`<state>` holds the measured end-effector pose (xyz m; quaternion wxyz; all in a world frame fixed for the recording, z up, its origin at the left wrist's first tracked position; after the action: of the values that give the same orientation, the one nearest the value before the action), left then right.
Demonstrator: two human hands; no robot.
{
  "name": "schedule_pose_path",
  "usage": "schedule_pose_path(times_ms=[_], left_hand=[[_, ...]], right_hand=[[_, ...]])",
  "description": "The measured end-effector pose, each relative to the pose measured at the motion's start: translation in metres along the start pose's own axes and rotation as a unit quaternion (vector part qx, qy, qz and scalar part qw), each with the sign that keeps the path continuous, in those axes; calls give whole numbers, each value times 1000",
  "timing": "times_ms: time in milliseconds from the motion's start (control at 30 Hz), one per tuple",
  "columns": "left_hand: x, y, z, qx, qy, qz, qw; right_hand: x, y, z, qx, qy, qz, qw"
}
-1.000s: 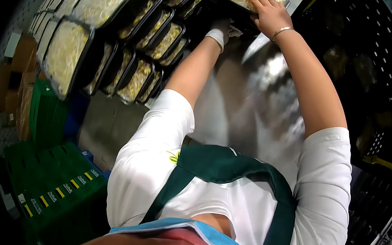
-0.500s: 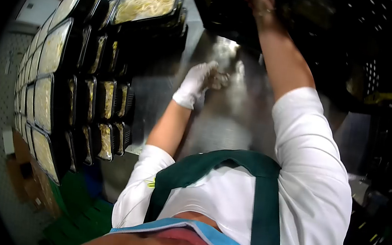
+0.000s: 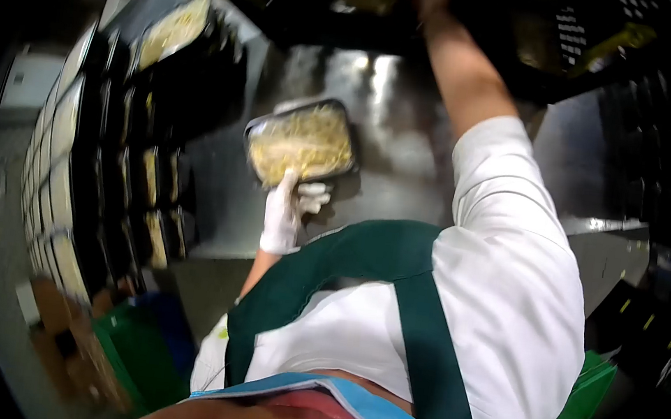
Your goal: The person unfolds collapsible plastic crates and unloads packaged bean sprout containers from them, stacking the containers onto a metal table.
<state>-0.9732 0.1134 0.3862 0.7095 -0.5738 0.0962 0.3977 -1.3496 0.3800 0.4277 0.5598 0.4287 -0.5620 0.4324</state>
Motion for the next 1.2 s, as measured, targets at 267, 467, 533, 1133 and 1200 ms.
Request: schedule_pose_path(times_ms=[267,467,533,1133,1200], left_hand=[[-6,-1,-3,36,-130,-14,991],[-27,-4,-17,12,-227,77,971],[-52,-16,-28,-19,-202,96,974],[-372,-4,-95,-24,-28,325,945],[-376,4,-101,-45,0,316,948]], right_hand=[[35,-129,-42,14,317,15,948],[10,-280,41,295,145,73,942],[29,-279,67,303,145,78,939],[195,-176,331,350,111,-187,911],[170,-180,313,409,164,-198,876]])
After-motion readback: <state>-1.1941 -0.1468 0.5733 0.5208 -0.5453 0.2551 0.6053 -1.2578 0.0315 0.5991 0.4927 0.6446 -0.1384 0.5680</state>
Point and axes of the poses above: each hand's wrist, its own y-axis towards the middle knuckle, its own z-axis out of the palm, x = y × z, the point moved 10 cm from there along y, towards the middle knuckle, and after that the axes turned 13 degrees about -z, right-handed, at the moved point
